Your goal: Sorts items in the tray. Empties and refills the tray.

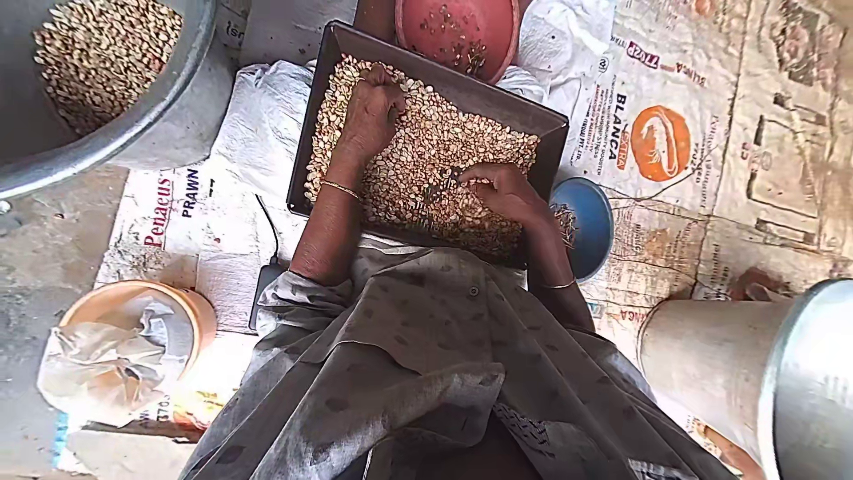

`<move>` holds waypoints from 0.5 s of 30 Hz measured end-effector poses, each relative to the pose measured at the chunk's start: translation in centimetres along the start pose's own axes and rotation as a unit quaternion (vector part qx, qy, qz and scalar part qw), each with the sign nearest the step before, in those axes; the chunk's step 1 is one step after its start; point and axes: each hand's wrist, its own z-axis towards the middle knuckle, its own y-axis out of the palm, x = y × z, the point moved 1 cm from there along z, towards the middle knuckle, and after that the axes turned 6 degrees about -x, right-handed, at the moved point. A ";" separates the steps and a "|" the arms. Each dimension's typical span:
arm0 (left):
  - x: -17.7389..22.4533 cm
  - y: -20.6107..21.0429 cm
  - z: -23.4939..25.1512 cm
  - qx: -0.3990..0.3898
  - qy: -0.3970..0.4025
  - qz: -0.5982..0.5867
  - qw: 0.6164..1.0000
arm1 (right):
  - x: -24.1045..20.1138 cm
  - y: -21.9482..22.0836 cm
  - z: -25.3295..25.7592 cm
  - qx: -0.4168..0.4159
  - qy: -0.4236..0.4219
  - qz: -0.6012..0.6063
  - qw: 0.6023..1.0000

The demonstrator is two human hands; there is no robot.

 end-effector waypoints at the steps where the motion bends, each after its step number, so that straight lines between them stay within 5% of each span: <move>1: 0.1 -0.1 0.0 0.000 0.001 -0.001 1.000 | -1.2 1.1 1.1 0.011 -0.013 -0.043 0.999; 7: 0.1 -0.1 -0.1 -0.001 0.004 -0.004 1.000 | -6.9 9.6 5.8 -0.068 -0.314 -0.018 0.947; 11: 0.0 0.0 -0.1 -0.011 0.007 -0.001 1.000 | -3.3 8.5 4.5 -0.068 -0.225 -0.137 0.962; 15: 0.2 0.3 0.2 -0.027 0.007 0.016 0.999 | 0.5 4.6 -0.2 0.020 -0.081 -0.102 0.991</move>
